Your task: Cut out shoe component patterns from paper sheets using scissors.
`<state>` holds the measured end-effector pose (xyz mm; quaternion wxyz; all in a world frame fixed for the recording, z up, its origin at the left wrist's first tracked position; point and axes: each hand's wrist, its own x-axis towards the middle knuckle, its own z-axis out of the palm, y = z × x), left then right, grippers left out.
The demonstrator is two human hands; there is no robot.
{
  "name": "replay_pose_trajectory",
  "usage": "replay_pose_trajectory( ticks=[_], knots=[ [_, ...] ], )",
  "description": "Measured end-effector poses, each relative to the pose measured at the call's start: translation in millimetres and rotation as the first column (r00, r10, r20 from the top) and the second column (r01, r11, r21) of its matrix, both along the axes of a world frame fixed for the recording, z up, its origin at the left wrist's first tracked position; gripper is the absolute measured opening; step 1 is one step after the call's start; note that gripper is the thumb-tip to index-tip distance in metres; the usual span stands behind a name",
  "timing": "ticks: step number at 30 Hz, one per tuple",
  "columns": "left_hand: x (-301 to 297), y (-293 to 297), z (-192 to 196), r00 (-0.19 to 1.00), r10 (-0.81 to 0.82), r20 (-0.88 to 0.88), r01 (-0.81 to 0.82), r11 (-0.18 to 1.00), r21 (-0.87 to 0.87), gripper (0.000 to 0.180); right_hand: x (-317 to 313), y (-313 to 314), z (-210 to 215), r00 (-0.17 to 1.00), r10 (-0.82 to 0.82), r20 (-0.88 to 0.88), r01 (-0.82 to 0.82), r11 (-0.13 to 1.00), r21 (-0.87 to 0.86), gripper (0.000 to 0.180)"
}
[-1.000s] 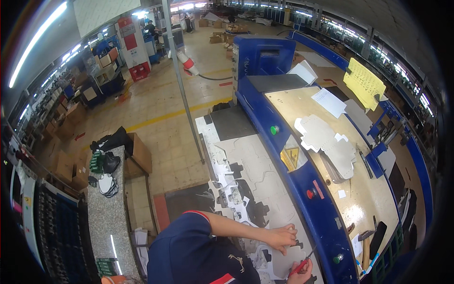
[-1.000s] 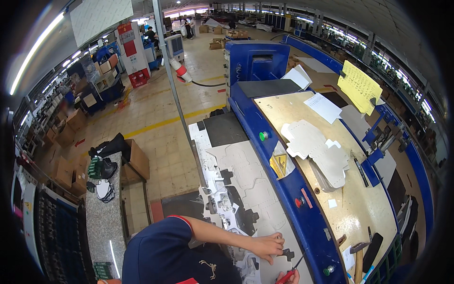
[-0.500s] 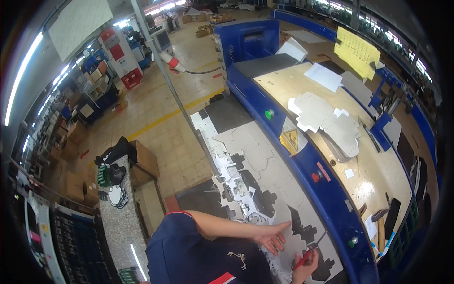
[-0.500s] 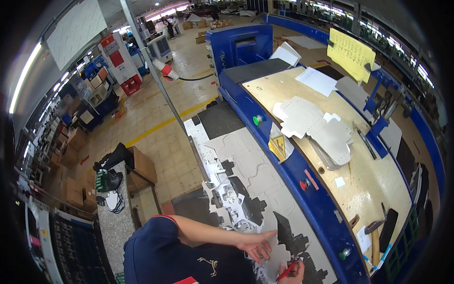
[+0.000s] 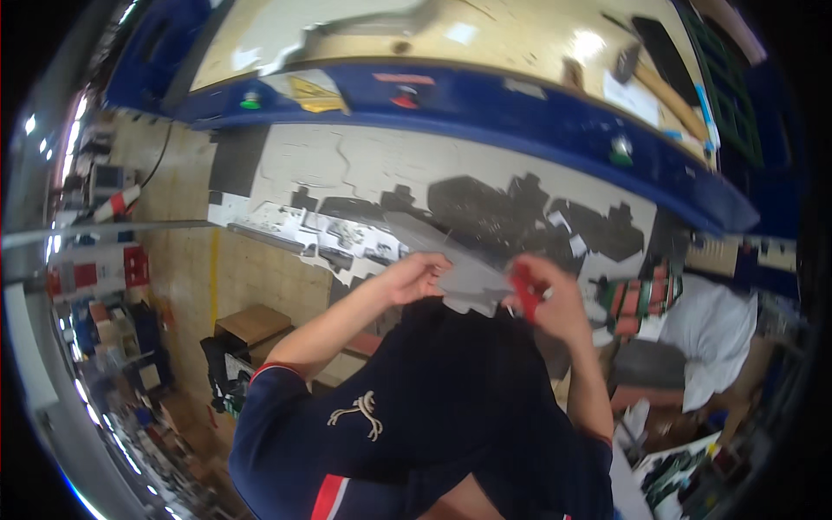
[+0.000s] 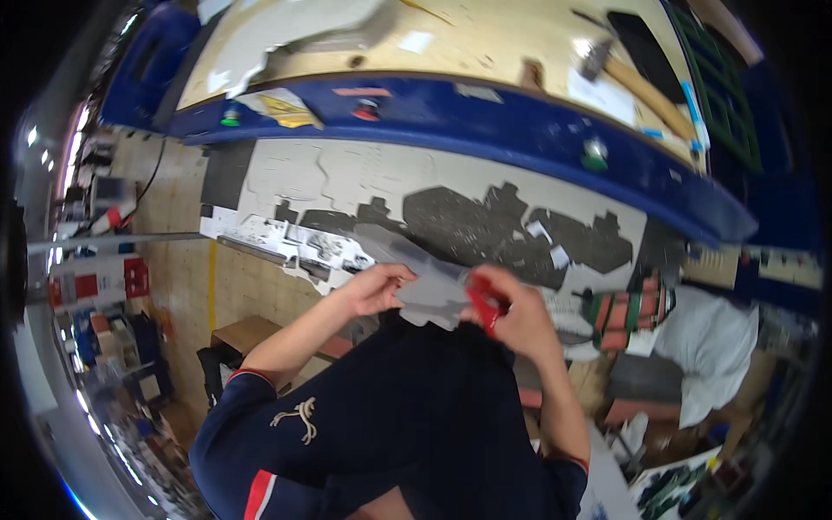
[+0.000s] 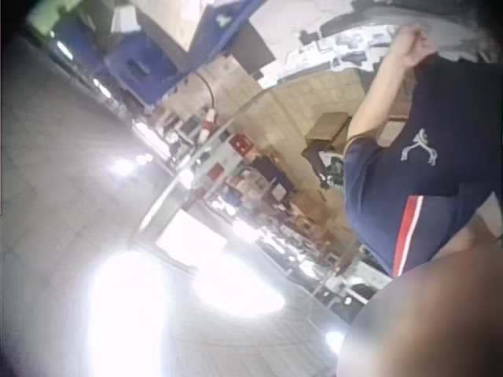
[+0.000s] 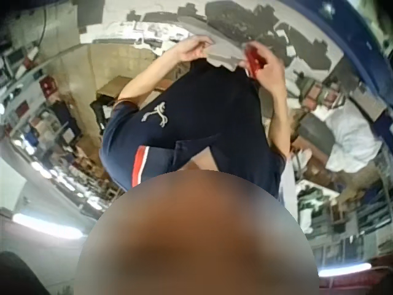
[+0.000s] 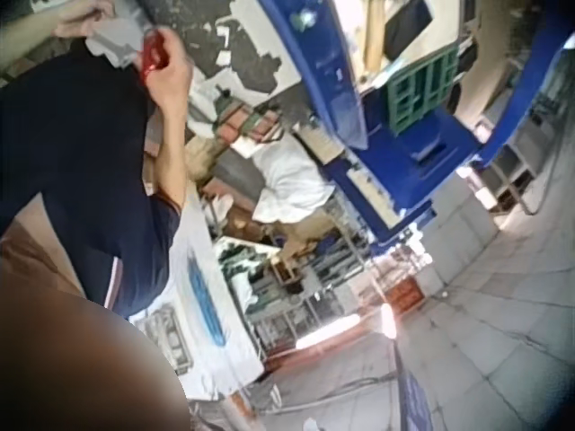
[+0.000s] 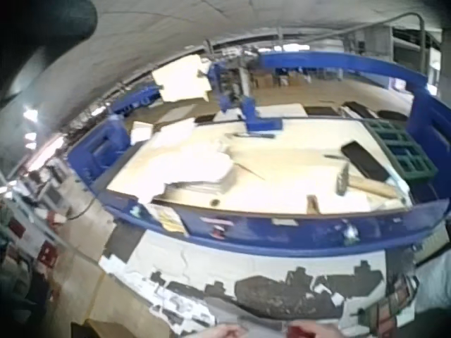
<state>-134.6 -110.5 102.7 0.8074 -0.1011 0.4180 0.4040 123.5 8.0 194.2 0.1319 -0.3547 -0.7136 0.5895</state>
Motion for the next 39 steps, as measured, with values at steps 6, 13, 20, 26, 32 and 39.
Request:
replay_pose_trajectory(
  ticks=[6, 13, 20, 26, 32, 39],
  knots=[
    [6, 4, 11, 0.998, 0.026, 0.063, -0.027, 1.000, 0.011, 0.027, 70, 24, -15, 0.990, -0.110, 0.087, 0.103, 0.991, 0.088, 0.069],
    [24, 49, 27, 0.980, -0.056, -0.190, 0.029, 0.989, -0.143, 0.029, 35, -3, -45, 0.999, 0.004, -0.051, 0.016, 0.915, 0.402, 0.044],
    [24, 54, 23, 0.985, -0.132, -0.115, 0.144, 0.984, 0.109, 0.074, 10, 16, -56, 0.952, -0.271, -0.145, 0.284, 0.956, 0.077, 0.045],
    [47, 28, -10, 0.992, -0.062, -0.112, 0.063, 0.998, 0.003, 0.073, -6, 20, -86, 0.891, -0.394, -0.226, 0.419, 0.905, 0.076, 0.053],
    [74, 24, -66, 0.993, 0.120, 0.016, -0.120, 0.992, -0.029, 0.070, -12, 41, -109, 0.868, -0.338, -0.364, 0.436, 0.869, 0.233, 0.041],
    [89, 47, -36, 0.949, 0.312, -0.032, -0.314, 0.942, -0.116, 0.026, 11, 66, -106, 0.833, -0.474, -0.285, 0.476, 0.877, -0.067, 0.046]
  ],
)
